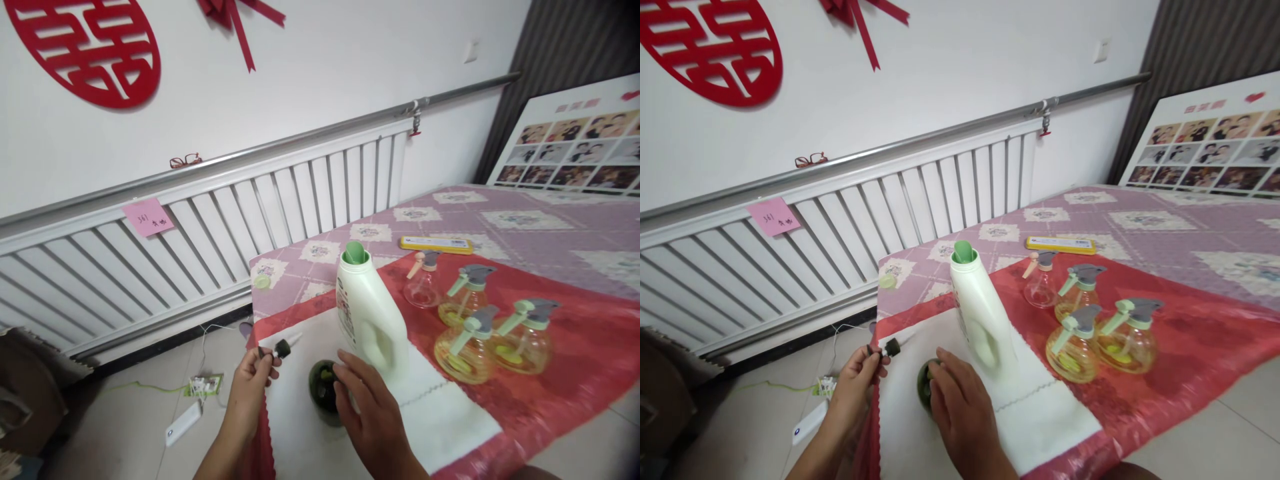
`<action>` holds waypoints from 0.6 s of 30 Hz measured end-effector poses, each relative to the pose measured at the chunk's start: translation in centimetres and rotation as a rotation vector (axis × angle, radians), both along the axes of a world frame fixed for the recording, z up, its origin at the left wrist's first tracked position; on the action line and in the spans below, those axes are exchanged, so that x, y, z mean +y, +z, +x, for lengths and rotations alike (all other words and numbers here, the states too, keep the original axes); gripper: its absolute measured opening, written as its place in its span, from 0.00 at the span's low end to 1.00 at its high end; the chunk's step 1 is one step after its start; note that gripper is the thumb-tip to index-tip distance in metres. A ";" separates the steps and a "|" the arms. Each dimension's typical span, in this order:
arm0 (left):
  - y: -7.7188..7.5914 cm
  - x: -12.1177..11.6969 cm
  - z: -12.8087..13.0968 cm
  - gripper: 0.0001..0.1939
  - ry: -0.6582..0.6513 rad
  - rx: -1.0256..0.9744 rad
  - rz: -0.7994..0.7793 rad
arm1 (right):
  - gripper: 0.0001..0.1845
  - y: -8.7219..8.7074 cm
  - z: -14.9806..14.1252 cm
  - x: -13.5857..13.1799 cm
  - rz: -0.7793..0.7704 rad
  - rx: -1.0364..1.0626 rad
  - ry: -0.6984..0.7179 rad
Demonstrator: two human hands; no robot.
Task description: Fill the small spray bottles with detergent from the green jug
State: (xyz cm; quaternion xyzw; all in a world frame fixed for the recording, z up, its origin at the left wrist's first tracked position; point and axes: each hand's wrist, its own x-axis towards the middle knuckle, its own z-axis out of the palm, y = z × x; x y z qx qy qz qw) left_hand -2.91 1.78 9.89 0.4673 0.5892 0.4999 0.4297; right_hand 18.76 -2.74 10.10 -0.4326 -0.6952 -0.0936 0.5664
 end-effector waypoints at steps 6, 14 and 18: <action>-3.9 3.3 -0.7 0.26 0.085 -0.076 -0.126 | 0.15 -0.5 0.9 0.1 -0.002 0.047 0.023; -6.1 3.8 -0.4 0.27 0.078 -0.028 -0.198 | 0.13 -1.1 2.0 0.5 -0.039 0.099 -0.019; -6.2 3.5 -0.8 0.24 0.049 0.066 -0.195 | 0.14 -1.0 2.6 0.7 -0.027 0.098 -0.046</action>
